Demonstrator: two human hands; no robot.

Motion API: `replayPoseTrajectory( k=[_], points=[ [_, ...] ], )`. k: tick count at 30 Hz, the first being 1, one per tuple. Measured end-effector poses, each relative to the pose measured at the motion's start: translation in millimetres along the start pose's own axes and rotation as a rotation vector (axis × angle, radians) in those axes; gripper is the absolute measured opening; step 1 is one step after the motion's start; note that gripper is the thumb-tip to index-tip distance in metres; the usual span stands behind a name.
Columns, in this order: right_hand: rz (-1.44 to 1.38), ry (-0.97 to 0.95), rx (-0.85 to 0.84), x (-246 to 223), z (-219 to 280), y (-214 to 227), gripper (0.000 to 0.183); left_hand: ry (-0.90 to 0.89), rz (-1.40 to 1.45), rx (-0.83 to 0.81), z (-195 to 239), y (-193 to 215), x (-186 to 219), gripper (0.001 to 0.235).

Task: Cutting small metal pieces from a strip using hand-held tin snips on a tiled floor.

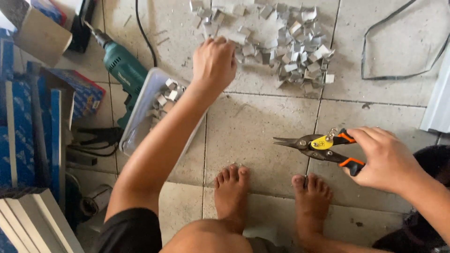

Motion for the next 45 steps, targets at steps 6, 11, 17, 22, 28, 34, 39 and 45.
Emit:
replayPoseTrajectory(
  k=[6,11,17,22,28,34,39,45],
  points=[
    [-0.029,0.043,0.026,-6.4,-16.6,-3.7,0.081,-0.063,0.181,0.062,9.8,23.4,20.4,0.012],
    [-0.103,0.102,0.036,-10.5,-36.3,-4.4,0.082,-0.209,0.685,0.036,20.5,50.0,58.4,0.021],
    [-0.31,0.099,0.102,-22.1,-46.2,26.4,0.081,-0.014,1.025,0.023,82.6,82.0,87.1,0.013],
    [-0.18,0.206,0.139,-32.7,-46.0,39.8,0.088,0.167,1.174,0.021,122.6,92.6,96.1,0.017],
    [-0.156,0.185,0.177,-49.4,-38.6,66.3,0.088,0.124,1.084,0.066,140.4,111.0,105.7,0.058],
    [-0.089,0.232,0.121,-54.8,-28.2,58.6,0.093,0.008,0.93,0.105,146.3,121.9,114.1,0.061],
    [0.014,0.201,0.05,-63.2,-27.8,63.8,0.083,-0.088,0.984,0.153,149.9,131.2,122.3,0.054],
    [0.063,0.213,0.099,-62.8,-31.8,65.0,0.05,-0.137,1.017,0.157,153.0,137.5,122.4,0.056]
  ],
)
Point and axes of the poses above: each hand's wrist, its own z-axis away from the middle knuckle, its own y-axis out of the back of the hand, x = y × z, the point moved 10 cm from there along -z, towards the middle knuckle, and after that the axes turned 11 degrees about z, right-handed, at the moved point
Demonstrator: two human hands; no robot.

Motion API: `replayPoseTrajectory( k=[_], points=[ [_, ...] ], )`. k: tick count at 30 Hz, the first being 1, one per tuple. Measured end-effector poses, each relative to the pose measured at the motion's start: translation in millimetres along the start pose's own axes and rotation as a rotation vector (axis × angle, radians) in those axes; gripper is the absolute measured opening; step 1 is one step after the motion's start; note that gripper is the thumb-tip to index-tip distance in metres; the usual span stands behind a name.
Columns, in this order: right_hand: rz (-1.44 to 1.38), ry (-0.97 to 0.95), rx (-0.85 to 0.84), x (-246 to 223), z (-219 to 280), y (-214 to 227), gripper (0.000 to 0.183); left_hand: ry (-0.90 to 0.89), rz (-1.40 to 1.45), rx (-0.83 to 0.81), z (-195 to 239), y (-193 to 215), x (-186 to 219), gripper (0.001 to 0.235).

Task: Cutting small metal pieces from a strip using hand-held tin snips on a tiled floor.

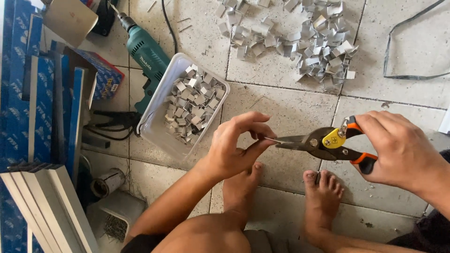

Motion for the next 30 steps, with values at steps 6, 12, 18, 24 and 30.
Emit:
replayPoseTrajectory(
  k=[6,12,18,24,30],
  points=[
    [-0.132,0.044,-0.014,-4.9,4.7,-18.1,0.05,0.084,0.077,0.048,5.3,1.2,-5.6,0.055],
    [-0.425,0.06,-0.011,-20.5,2.6,-50.5,0.037,0.245,0.237,0.11,9.9,5.4,-24.1,0.056],
    [-0.632,-0.088,0.045,-34.1,9.1,-72.6,0.041,0.241,0.29,0.217,18.9,17.1,-40.6,0.039],
    [-0.674,-0.157,0.07,-2.0,3.3,-93.5,0.044,0.243,0.13,0.248,19.6,27.7,-47.3,0.037],
    [-0.667,-0.315,-0.065,17.2,31.6,-97.5,0.065,0.184,-0.907,0.288,22.3,83.2,-32.7,0.02]
  ],
)
Point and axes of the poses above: each hand's wrist, its own z-axis away from the middle knuckle, its own y-axis out of the back of the hand, x = y × z, the point moved 10 cm from there along -z, towards the middle knuckle, and after that the axes turned 11 degrees about z, right-handed, at the moved point
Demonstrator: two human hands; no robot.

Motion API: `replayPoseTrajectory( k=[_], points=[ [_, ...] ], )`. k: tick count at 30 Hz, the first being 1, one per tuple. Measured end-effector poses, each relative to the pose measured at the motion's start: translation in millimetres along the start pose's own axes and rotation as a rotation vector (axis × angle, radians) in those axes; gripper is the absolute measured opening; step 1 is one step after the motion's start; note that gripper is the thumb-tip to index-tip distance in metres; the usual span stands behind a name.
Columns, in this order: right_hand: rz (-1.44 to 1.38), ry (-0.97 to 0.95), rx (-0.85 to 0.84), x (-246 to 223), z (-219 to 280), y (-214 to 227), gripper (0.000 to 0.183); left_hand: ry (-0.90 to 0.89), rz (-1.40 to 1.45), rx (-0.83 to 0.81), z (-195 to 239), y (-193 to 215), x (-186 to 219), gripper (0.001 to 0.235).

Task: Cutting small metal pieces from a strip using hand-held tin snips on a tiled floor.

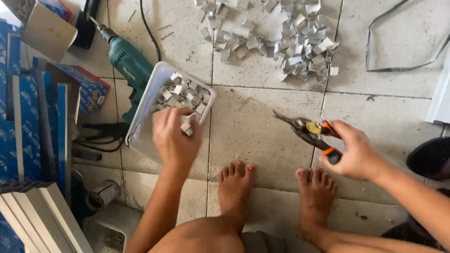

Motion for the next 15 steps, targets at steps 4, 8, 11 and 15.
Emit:
replayPoseTrajectory(
  k=[4,8,11,15],
  points=[
    [0.181,-0.065,-0.031,21.3,17.4,-6.5,0.072,0.044,-0.112,-0.002,-9.9,-14.4,-27.9,0.037],
    [0.243,0.007,-0.053,23.6,24.9,-16.4,0.084,-0.154,0.063,-0.132,-79.6,-64.8,-2.6,0.027],
    [0.251,0.033,-0.036,15.5,26.8,-16.6,0.085,-0.102,-0.205,-0.501,-124.2,-162.1,-30.2,0.034],
    [0.203,0.076,-0.008,1.7,26.2,-10.4,0.085,0.12,-0.448,-0.762,-124.7,-253.2,-75.7,0.016]
  ],
)
Point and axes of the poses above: each hand's wrist, its own z-axis away from the middle knuckle, its own y-axis out of the back of the hand, x = y × z, the point moved 10 cm from there along -z, towards the middle knuckle, and after that the axes turned 11 degrees about z, right-handed, at the moved point
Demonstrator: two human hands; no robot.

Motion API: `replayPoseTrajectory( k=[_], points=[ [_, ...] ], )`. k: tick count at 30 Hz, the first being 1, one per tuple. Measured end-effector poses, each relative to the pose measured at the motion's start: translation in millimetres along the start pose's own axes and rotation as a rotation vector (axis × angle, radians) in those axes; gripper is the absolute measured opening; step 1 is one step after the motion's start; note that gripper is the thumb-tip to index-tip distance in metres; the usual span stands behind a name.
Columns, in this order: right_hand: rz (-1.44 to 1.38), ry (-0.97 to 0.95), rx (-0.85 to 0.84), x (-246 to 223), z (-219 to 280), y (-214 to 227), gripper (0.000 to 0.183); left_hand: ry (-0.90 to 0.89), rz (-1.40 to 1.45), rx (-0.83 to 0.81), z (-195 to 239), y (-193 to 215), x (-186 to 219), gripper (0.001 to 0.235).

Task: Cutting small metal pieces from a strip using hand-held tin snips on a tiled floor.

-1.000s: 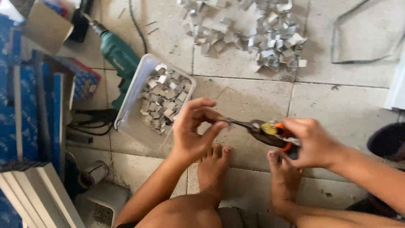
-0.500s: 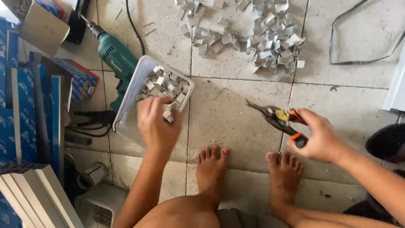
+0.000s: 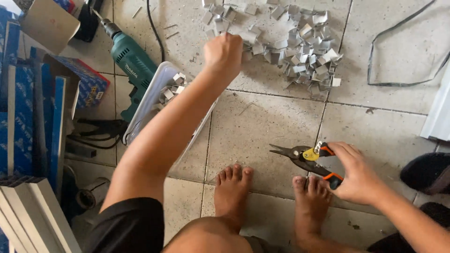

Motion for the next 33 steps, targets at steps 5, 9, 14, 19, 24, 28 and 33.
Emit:
replayPoseTrajectory(
  k=[5,9,14,19,24,28,33],
  points=[
    [0.032,-0.031,-0.01,7.8,9.7,-1.2,0.086,-0.084,0.293,0.113,21.7,20.9,0.2,0.001],
    [0.114,-0.041,-0.041,21.0,10.4,-3.2,0.094,-0.392,0.62,0.301,66.4,57.2,11.0,0.024],
    [0.137,-0.033,-0.074,15.5,0.5,-3.4,0.099,-0.289,0.996,0.036,110.7,70.0,28.9,0.026],
    [0.122,0.022,0.001,-8.7,-6.5,19.6,0.092,-0.196,1.323,-0.063,134.4,58.7,31.4,0.028],
    [0.064,0.028,0.043,-25.3,-6.8,40.4,0.1,-0.294,1.905,-0.113,172.4,39.4,29.3,0.015],
    [0.038,0.065,0.083,-47.5,-14.1,57.9,0.105,-0.346,1.893,0.117,205.5,50.5,28.0,0.015],
    [0.022,0.079,0.198,-78.2,-23.8,85.5,0.094,-0.582,1.954,0.166,240.1,68.3,43.6,0.012]
  ],
)
Point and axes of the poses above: each hand's wrist, its own z-axis away from the middle knuckle, its own y-axis out of the back of the hand, x = y × z, the point moved 10 cm from there along -z, towards the middle knuckle, and after that the axes turned 11 degrees about z, right-handed, at the moved point
